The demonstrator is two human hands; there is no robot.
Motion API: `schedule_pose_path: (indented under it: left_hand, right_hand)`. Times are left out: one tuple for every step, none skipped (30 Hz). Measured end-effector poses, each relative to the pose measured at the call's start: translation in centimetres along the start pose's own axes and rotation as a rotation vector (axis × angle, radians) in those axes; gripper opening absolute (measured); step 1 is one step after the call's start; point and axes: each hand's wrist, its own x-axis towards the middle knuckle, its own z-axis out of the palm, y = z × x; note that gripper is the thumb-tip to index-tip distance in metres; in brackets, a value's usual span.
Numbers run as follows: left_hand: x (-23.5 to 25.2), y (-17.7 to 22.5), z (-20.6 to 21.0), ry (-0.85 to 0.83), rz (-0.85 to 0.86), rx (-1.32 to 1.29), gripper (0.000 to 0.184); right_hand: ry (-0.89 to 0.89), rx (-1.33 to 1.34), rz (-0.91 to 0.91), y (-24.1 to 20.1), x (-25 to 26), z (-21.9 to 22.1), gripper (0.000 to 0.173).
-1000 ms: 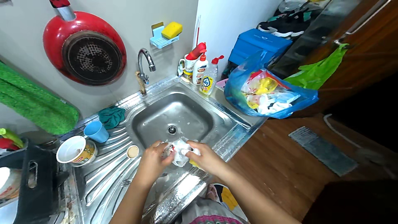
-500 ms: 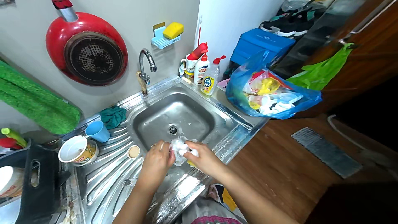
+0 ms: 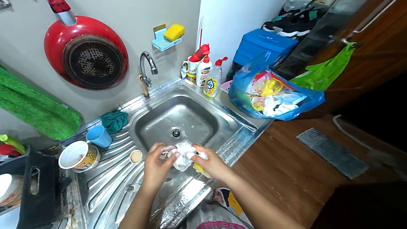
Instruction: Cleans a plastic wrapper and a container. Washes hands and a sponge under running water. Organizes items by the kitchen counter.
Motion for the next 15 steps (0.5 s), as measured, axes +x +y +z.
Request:
schedule_pose_path:
  left_hand:
    - [-0.1, -0.1, 0.2, 0.038, 0.017, -0.006, 0.01]
    - [-0.1, -0.2, 0.4, 0.057, 0.031, -0.006, 0.006]
    - [-0.1, -0.2, 0.4, 0.07, 0.035, -0.004, 0.005]
    - [-0.1, -0.1, 0.4, 0.084, 0.021, -0.005, 0.006]
    - [0.0, 0.0, 0.3, 0.094, -0.011, -0.02, 0.006]
    - [0.1, 0.1, 0.0, 0.084, -0.051, -0.058, 0.007]
    - [0.3, 0.3, -0.4, 0.054, -0.086, -0.103, 0.007]
    - [0.4, 0.5, -0.9, 0.011, -0.109, -0.131, 0.008]
    - [0.6, 0.7, -1.4, -0.037, -0.113, -0.137, 0.01]
    - [0.7, 0.8, -1.8, -0.081, -0.083, -0.101, 0.015]
    - [0.7, 0.8, -2.0, -0.112, -0.027, 0.003, 0.02]
    - [0.8, 0.9, -2.2, -0.131, 0.039, 0.13, 0.023]
    - [0.8, 1.0, -2.3, -0.146, 0.099, 0.236, 0.023]
    - [0.8, 1.1, -2.4, -0.162, 0.144, 0.314, 0.023]
    - [1.0, 1.3, -2.5, -0.177, 0.171, 0.37, 0.021]
  right_hand:
    - [0.01, -0.004, -0.01, 0.1, 0.0, 0.1, 0.034]
    - [0.019, -0.01, -0.02, 0.2, 0.0, 0.1, 0.033]
    - [0.022, -0.011, -0.025, 0.2, 0.0, 0.2, 0.032]
    - [0.019, -0.009, -0.028, 0.2, 0.1, 0.2, 0.033]
    - [0.015, -0.006, -0.033, 0.2, 0.1, 0.2, 0.033]
    - [0.013, 0.002, -0.036, 0.2, 0.1, 0.2, 0.033]
    - [0.012, 0.014, -0.035, 0.2, 0.0, 0.1, 0.034]
    - [0.015, 0.028, -0.036, 0.3, 0.0, 0.0, 0.033]
    - [0.023, 0.037, -0.038, 0.4, 0.0, 0.0, 0.032]
    - [0.029, 0.035, -0.037, 0.6, -0.1, 0.0, 0.033]
    - [0.033, 0.019, -0.036, 0.6, -0.1, -0.1, 0.034]
    - [0.036, -0.014, -0.035, 0.5, -0.1, -0.1, 0.034]
    - [0.041, -0.058, -0.04, 0.4, -0.2, -0.1, 0.033]
    - [0.043, -0.092, -0.056, 0.3, -0.2, -0.1, 0.032]
    - [0.048, -0.116, -0.076, 0.2, -0.3, -0.1, 0.032]
